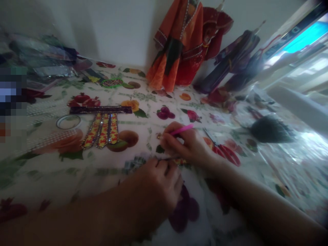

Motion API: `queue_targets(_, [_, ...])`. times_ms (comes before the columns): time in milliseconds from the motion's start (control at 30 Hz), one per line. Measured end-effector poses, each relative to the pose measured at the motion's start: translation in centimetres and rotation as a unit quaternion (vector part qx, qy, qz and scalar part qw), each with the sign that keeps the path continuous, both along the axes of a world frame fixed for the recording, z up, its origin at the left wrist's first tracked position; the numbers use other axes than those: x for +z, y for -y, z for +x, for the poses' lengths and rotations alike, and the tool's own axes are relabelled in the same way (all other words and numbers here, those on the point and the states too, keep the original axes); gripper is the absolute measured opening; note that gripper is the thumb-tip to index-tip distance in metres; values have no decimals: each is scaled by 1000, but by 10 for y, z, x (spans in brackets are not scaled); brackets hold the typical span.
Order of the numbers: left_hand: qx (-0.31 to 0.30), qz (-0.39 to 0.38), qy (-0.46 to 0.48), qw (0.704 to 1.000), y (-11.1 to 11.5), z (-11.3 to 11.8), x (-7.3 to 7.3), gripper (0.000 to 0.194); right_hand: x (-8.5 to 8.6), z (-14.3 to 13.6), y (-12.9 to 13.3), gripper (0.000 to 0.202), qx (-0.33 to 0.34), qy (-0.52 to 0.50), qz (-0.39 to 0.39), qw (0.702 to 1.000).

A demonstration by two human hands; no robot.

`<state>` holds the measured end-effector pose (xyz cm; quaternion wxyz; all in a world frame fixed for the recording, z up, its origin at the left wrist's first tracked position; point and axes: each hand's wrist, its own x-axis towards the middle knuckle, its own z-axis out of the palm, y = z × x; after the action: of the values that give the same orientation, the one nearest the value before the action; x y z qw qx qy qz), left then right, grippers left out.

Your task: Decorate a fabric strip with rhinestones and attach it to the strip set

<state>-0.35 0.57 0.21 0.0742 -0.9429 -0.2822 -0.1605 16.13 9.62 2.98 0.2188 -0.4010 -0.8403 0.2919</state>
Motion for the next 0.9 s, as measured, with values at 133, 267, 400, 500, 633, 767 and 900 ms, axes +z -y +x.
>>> queue_targets(133, [2, -11, -19, 1000, 0, -1, 4, 30, -1, 1, 0, 16, 0, -22, -22, 1000])
queue_targets(267, [3, -13, -22, 1000, -1, -1, 7, 34, -3, 3, -1, 15, -19, -51, -28, 998])
queue_targets(400, [-2, -17, -26, 999, -3, -1, 6, 31, -4, 4, -2, 14, -22, -56, -36, 998])
queue_targets(500, [5, -8, -4, 1000, -2, 0, 2, 29, -4, 4, -1, 14, -19, -53, -43, 997])
queue_targets(633, [7, -11, -9, 1000, 0, 0, 1, 29, -3, 2, 0, 15, -9, -43, -31, 999])
queue_targets(767, [6, -13, -12, 1000, 0, -1, 6, 30, -1, 1, 0, 16, -3, -16, -17, 1000])
queue_targets(900, [4, -13, -28, 1000, -2, -1, 7, 29, -2, 1, 0, 15, 3, -13, -1, 1000])
